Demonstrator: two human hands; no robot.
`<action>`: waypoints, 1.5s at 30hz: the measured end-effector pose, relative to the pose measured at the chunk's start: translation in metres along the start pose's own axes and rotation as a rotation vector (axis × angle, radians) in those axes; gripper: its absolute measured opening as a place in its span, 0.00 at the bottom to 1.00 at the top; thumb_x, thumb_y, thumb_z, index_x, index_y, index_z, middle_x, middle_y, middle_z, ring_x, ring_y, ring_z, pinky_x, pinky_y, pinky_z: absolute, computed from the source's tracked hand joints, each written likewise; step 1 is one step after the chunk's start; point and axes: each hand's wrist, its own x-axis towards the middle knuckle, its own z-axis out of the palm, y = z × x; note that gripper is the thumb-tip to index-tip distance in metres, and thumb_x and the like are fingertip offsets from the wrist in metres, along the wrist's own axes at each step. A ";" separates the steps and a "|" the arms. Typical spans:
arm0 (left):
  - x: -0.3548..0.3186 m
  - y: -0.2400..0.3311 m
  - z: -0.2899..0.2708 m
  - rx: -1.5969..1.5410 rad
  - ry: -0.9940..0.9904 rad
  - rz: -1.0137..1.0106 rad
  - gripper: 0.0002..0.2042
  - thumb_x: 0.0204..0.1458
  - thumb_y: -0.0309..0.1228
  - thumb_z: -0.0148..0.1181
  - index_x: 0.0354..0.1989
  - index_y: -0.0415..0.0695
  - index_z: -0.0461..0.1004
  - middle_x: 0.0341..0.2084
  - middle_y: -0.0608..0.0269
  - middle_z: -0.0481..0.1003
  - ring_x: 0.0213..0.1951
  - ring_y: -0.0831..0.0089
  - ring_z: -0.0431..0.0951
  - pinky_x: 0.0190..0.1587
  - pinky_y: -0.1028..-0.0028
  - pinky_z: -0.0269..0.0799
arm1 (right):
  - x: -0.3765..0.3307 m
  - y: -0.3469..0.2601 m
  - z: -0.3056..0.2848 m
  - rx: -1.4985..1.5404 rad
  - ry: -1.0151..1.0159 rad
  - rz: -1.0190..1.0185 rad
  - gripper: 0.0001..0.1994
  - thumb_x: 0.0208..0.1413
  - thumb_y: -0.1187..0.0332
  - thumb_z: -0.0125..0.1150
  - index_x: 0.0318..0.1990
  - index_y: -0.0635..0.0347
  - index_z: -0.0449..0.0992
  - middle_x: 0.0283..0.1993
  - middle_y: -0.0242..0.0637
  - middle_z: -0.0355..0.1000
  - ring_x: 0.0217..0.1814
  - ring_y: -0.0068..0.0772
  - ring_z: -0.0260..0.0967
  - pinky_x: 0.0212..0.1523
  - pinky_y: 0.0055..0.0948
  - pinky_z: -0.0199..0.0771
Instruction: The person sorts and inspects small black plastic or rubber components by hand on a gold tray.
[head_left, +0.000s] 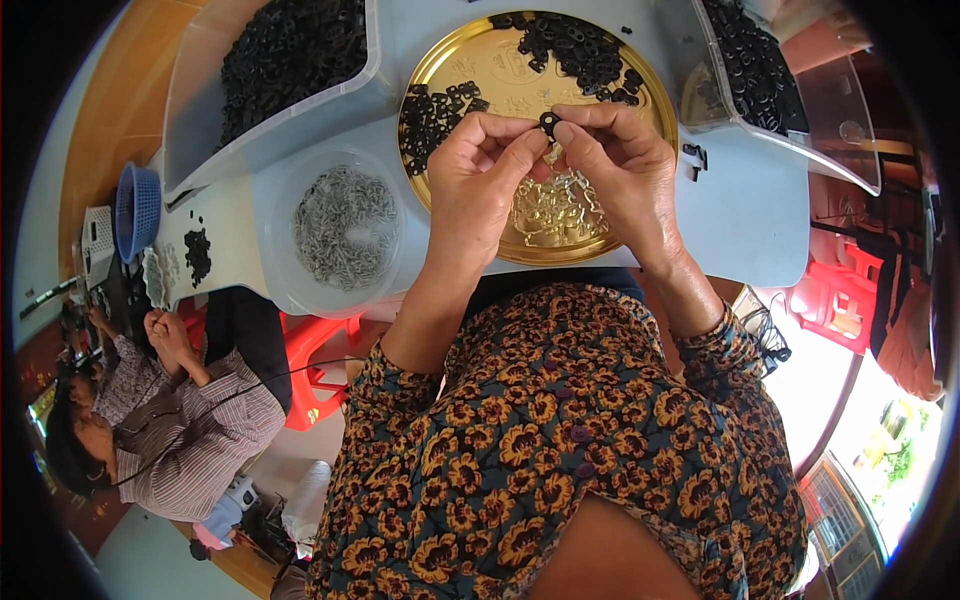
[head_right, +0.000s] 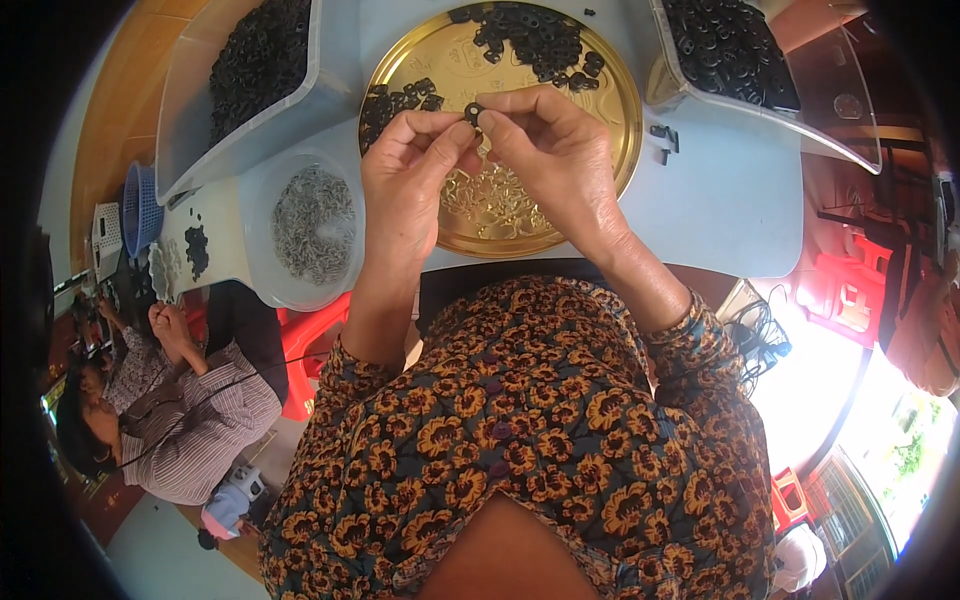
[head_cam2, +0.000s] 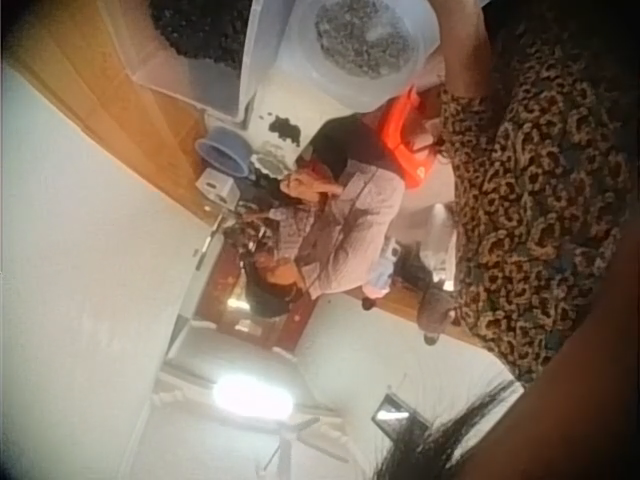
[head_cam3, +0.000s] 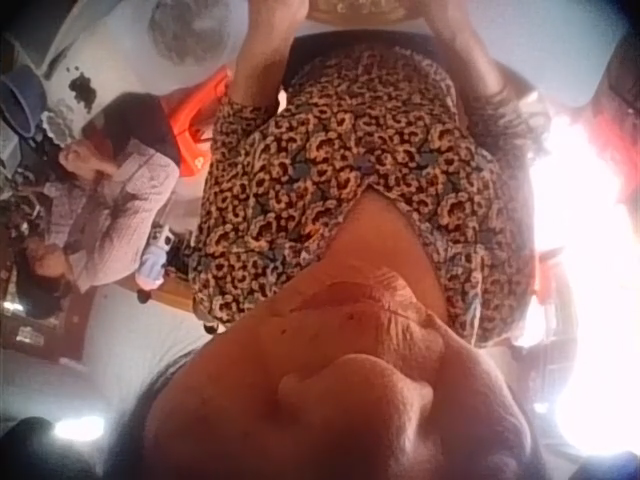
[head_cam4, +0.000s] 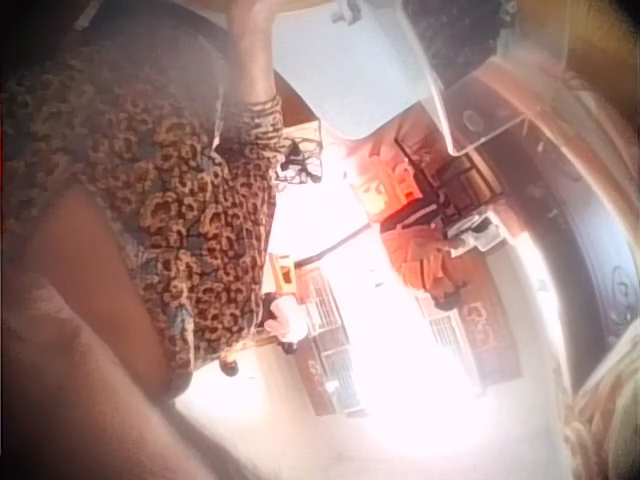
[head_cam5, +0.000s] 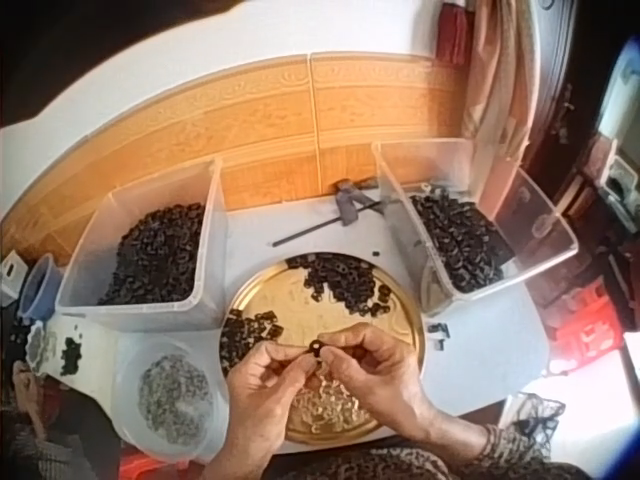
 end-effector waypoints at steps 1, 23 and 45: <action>-0.001 0.000 0.001 0.001 -0.001 0.000 0.04 0.54 0.19 0.60 0.36 0.34 0.73 0.29 0.58 0.76 0.28 0.76 0.77 0.33 0.80 0.75 | 0.000 0.000 0.000 0.001 0.001 -0.001 0.09 0.58 0.74 0.59 0.45 0.68 0.75 0.38 0.32 0.76 0.39 0.16 0.71 0.40 0.17 0.74; -0.001 -0.004 -0.001 0.006 0.038 0.071 0.04 0.54 0.20 0.59 0.38 0.35 0.74 0.30 0.60 0.77 0.29 0.76 0.76 0.33 0.78 0.73 | 0.004 0.002 0.007 0.033 0.006 0.038 0.09 0.58 0.74 0.60 0.44 0.68 0.75 0.36 0.32 0.75 0.38 0.16 0.71 0.39 0.17 0.73; -0.006 0.002 -0.004 0.035 -0.289 0.304 0.10 0.56 0.24 0.58 0.45 0.36 0.72 0.46 0.55 0.70 0.40 0.75 0.74 0.35 0.80 0.75 | -0.005 -0.019 0.006 0.678 -0.263 0.353 0.29 0.59 0.74 0.58 0.65 0.63 0.52 0.42 0.39 0.71 0.40 0.24 0.67 0.45 0.25 0.73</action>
